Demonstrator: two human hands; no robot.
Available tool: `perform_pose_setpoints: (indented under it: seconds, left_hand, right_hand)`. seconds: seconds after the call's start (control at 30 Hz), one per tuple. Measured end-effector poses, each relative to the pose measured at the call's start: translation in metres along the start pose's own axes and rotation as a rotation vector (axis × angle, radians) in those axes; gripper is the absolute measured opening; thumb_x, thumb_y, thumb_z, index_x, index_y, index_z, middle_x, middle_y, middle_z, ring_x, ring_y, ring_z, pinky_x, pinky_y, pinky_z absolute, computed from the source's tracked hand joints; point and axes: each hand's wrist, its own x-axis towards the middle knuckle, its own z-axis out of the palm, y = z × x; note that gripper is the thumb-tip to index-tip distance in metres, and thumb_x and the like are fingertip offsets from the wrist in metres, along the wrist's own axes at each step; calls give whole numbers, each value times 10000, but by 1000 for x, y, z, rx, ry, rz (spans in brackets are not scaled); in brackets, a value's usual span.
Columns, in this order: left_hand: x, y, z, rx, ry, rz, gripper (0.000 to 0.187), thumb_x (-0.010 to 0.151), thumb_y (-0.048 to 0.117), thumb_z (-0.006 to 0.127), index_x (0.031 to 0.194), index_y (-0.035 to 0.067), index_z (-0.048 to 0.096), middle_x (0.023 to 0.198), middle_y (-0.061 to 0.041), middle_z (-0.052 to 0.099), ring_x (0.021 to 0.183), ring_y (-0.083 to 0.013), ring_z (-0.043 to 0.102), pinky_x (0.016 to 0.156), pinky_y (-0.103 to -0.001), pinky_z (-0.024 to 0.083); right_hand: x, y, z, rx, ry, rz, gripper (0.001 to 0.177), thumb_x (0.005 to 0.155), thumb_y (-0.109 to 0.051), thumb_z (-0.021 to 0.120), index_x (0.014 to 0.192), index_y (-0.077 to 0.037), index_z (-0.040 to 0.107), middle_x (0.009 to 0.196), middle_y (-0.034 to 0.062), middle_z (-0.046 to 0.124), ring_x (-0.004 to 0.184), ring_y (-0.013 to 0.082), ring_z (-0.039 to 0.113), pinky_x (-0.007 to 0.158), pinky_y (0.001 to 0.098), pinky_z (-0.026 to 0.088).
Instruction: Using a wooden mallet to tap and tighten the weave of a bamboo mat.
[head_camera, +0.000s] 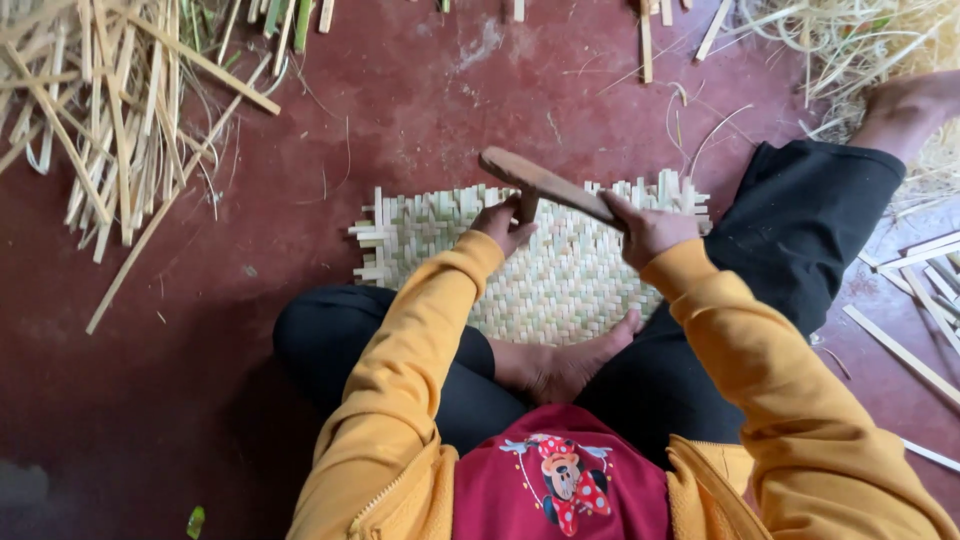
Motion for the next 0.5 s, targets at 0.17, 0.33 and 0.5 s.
perform_pose_setpoints:
  seconds: [0.17, 0.33, 0.5]
  left_hand:
    - [-14, 17, -6, -72, 52, -7, 333, 960, 291, 693, 1202, 102, 565, 1145, -64, 715, 991, -222, 745, 874, -351, 636]
    - [-8, 33, 9, -214, 174, 32, 373, 994, 392, 653, 1216, 104, 572, 1130, -65, 724, 979, -213, 748, 868, -355, 633]
    - [7, 23, 31, -26, 41, 20, 514, 1018, 390, 601, 1370, 57, 430, 1202, -160, 690, 1057, -263, 731, 970, -420, 617]
  right_hand:
    - [-11, 27, -4, -2, 104, 30, 653, 923, -307, 513, 1525, -520, 373, 880, 92, 720, 818, 381, 733, 759, 530, 602]
    - [-35, 46, -8, 329, 271, 205, 659, 900, -281, 684, 1512, -427, 486, 905, 181, 725, 867, 452, 693, 836, 580, 553]
    - [-40, 55, -39, 482, 468, 184, 627, 876, -222, 771, 1463, -370, 607, 1090, 124, 741, 1004, 389, 679, 876, 508, 555]
